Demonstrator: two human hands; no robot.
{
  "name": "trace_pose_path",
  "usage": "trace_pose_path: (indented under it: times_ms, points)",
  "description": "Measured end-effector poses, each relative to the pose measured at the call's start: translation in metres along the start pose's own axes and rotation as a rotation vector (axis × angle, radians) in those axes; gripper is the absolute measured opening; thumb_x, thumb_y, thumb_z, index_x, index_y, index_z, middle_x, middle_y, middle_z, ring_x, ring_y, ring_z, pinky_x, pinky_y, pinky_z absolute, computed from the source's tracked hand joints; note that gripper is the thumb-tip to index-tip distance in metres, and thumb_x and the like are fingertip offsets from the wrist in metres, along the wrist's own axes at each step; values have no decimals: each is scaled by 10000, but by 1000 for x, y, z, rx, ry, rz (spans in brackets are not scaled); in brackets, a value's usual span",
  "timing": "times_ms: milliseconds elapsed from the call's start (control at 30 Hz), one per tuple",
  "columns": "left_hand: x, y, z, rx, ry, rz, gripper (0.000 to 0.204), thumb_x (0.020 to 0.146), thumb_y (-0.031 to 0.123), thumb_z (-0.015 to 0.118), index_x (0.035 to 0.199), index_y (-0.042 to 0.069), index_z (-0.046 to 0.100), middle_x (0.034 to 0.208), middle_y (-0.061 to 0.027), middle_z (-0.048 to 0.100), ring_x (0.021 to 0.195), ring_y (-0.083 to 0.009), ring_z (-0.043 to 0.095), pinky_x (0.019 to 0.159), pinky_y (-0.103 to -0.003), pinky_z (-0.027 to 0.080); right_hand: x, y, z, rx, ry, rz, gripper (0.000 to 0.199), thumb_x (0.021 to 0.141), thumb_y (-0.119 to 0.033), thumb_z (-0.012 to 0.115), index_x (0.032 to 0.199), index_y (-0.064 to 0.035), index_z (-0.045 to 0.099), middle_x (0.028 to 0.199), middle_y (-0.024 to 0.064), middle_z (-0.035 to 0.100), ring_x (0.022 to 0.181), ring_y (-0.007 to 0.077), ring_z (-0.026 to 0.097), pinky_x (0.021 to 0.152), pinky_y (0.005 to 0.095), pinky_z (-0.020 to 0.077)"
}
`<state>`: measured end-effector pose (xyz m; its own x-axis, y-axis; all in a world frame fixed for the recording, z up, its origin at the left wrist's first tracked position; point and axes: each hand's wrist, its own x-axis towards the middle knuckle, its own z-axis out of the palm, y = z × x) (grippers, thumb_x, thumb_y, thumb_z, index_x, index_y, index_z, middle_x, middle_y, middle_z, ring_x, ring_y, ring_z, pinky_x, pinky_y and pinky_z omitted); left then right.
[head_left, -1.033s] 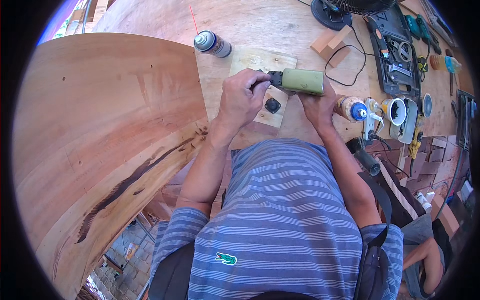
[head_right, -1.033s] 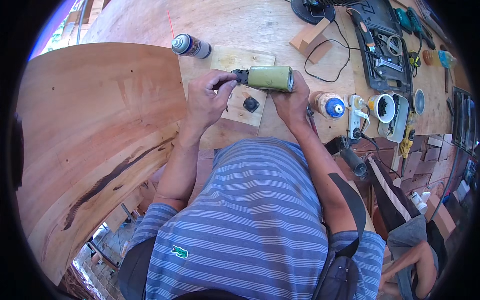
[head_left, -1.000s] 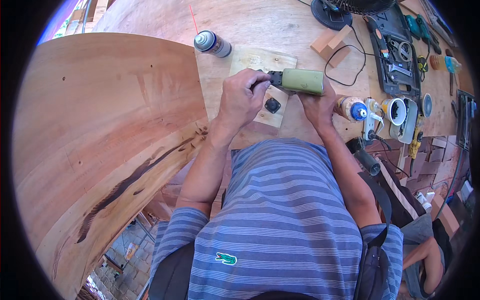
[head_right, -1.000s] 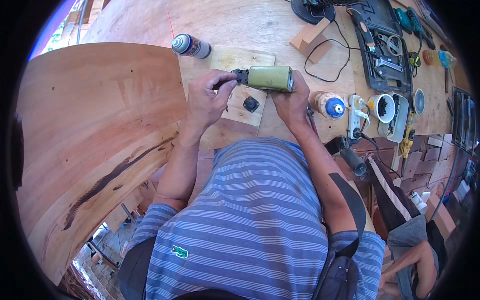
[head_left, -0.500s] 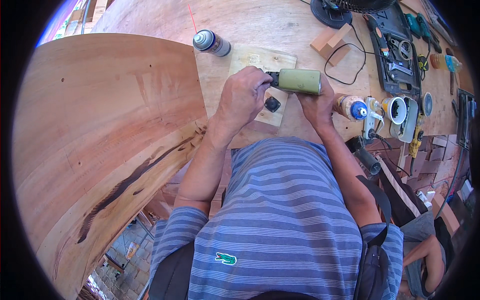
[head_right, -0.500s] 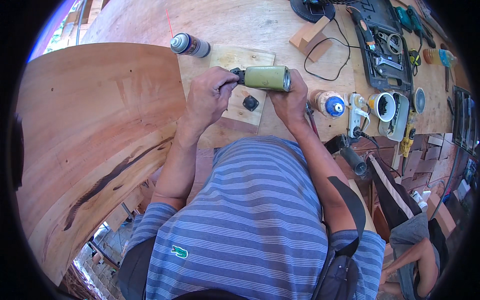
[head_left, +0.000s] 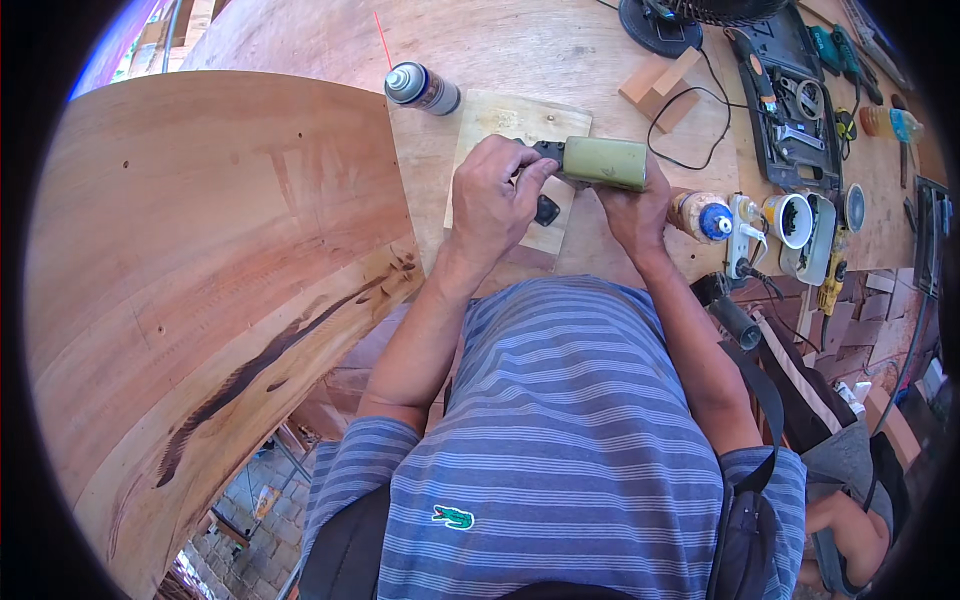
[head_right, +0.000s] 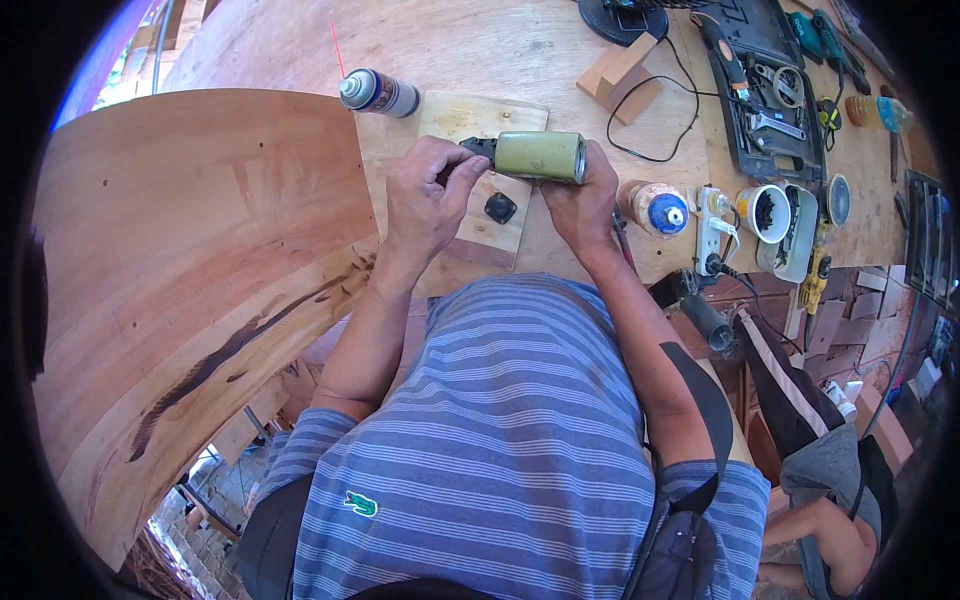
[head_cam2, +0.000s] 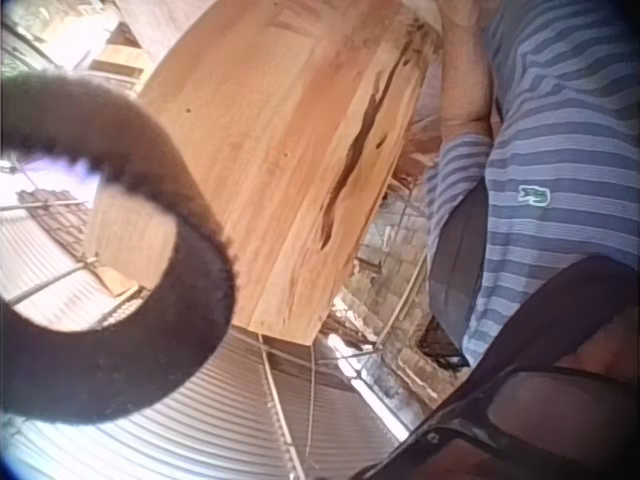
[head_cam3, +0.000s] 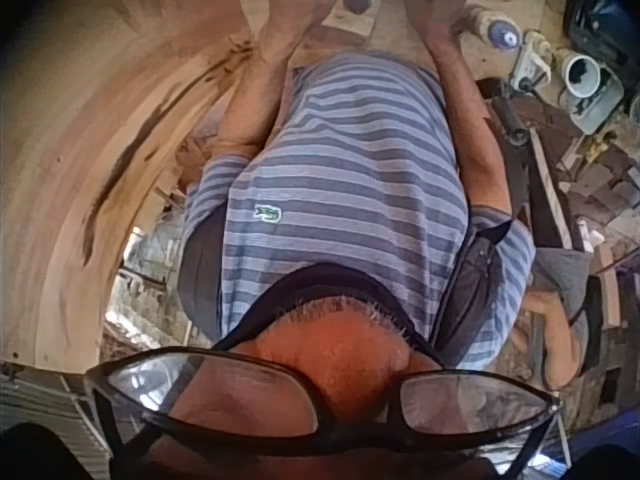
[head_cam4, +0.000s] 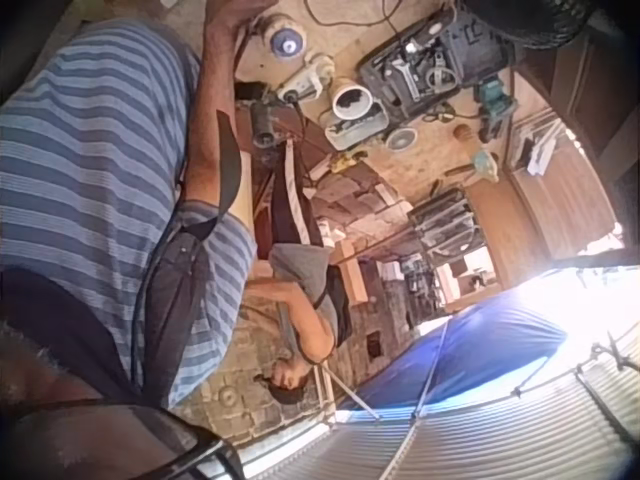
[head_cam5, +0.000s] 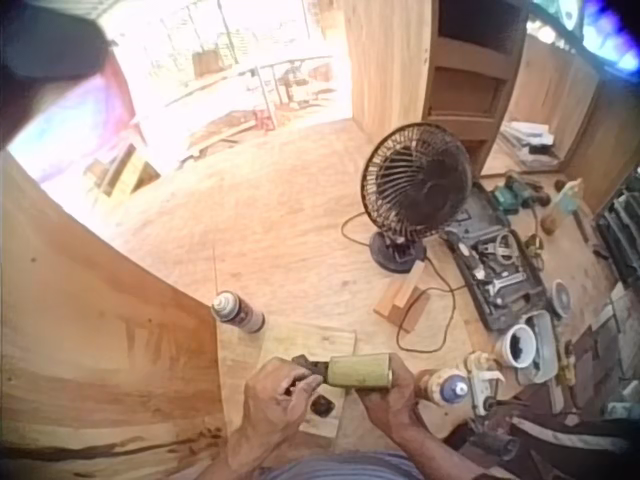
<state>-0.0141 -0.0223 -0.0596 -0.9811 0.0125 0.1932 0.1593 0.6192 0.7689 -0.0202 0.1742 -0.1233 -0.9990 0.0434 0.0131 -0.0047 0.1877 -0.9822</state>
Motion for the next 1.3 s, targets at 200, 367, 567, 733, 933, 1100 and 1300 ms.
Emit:
trace_pose_path:
  times_ms: [200, 367, 567, 733, 933, 1100, 1300]
  points:
    - [5, -1, -1, 69, 8, 150, 81, 859, 11, 753, 930, -26, 735, 843, -139, 681, 716, -273, 650, 648, -364, 515, 0, 12, -5, -121, -82, -50, 391, 803, 83, 801, 1166, -15, 693, 1061, 74, 748, 970, 156, 712, 854, 299, 564]
    - [2, 8, -2, -4, 51, 19, 89, 844, 32, 772, 907, -18, 734, 856, -142, 685, 746, -279, 660, 671, -384, 528, -1, 11, -2, 44, -44, 20, 323, 790, 99, 777, 1088, -11, 718, 1006, 89, 715, 940, 197, 709, 827, 321, 559]
    - [0, 2, 0, 1, 22, 33, 97, 834, 51, 785, 894, -9, 736, 855, -145, 686, 772, -298, 664, 691, -397, 531, 0, 13, -13, -38, -121, 26, 343, 819, 38, 826, 1144, 5, 719, 1045, 89, 761, 954, 169, 724, 847, 316, 578]
    - [1, -4, 2, 34, 84, 139, 90, 842, 59, 779, 891, -4, 738, 832, -144, 684, 775, -308, 664, 688, -395, 528, 4, 10, -14, 6, -179, 129, 372, 822, 14, 846, 1174, 9, 726, 1063, 96, 774, 964, 169, 733, 862, 315, 585]
    - [2, 5, -15, 12, 33, 67, 130, 820, 132, 790, 886, 29, 747, 821, -148, 680, 819, -345, 663, 751, -428, 537, 7, -12, -7, 17, -197, 86, 391, 829, 25, 849, 1196, 8, 713, 1097, 92, 774, 985, 161, 732, 885, 301, 585]
    - [3, -2, -17, 88, 82, 127, 82, 851, 71, 775, 874, 7, 730, 825, -127, 677, 747, -299, 660, 668, -401, 520, 10, -3, 3, 90, -213, 74, 369, 829, -1, 851, 1176, 11, 727, 1086, 94, 768, 972, 169, 727, 868, 316, 583]
    - [-2, -12, -9, 176, 112, 196, 54, 853, 28, 739, 885, 17, 696, 831, -127, 643, 785, -324, 644, 688, -423, 517, 13, 17, 8, 111, -239, 53, 357, 845, 9, 840, 1185, 8, 729, 1086, 86, 767, 960, 163, 720, 863, 316, 588]
